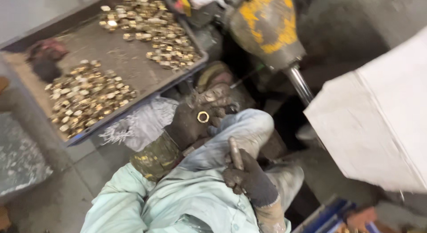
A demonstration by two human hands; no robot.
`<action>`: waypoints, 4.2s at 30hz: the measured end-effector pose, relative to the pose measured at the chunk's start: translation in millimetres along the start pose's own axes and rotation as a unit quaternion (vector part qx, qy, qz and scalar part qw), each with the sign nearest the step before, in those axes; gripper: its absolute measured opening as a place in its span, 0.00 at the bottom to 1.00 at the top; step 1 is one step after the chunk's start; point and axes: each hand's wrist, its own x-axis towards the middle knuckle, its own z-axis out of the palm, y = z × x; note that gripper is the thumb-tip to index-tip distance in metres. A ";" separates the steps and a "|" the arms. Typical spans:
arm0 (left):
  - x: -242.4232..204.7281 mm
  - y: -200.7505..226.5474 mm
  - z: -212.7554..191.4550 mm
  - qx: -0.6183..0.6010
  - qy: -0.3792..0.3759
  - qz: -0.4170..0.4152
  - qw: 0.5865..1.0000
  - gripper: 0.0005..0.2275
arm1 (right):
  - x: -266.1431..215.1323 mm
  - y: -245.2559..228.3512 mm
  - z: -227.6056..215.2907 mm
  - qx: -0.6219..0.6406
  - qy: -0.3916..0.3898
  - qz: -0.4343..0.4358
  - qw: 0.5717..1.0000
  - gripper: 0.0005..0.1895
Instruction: The person sits on the floor and repeatedly picks up small brass-colored metal parts, presses them against a rotating grinding wheel, and places them into a tray. The person handles the parts one at a time and continues the cycle throughout the clip.
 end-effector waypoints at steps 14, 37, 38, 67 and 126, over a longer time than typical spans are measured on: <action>49.2 45.8 89.0 -0.104 -0.359 -0.016 0.927 0.07 | -11.0 26.6 -22.9 -0.005 0.105 0.006 0.994 0.15; -33.4 9.7 143.7 -0.481 -0.352 -0.392 0.700 0.21 | -110.0 99.7 -68.1 -0.126 0.268 -0.081 0.952 0.21; -31.4 8.5 144.2 -0.628 -0.353 -0.428 0.545 0.14 | -119.7 112.9 -91.8 -0.062 0.344 -0.079 0.934 0.22; 6.6 -13.2 190.6 -0.663 -0.248 -0.498 0.501 0.25 | -65.3 143.2 -163.6 0.404 0.295 -0.353 0.791 0.24; 19.5 -2.7 220.2 -0.629 -0.179 -0.474 0.590 0.29 | -39.4 126.5 -92.6 0.103 0.221 -0.343 0.907 0.18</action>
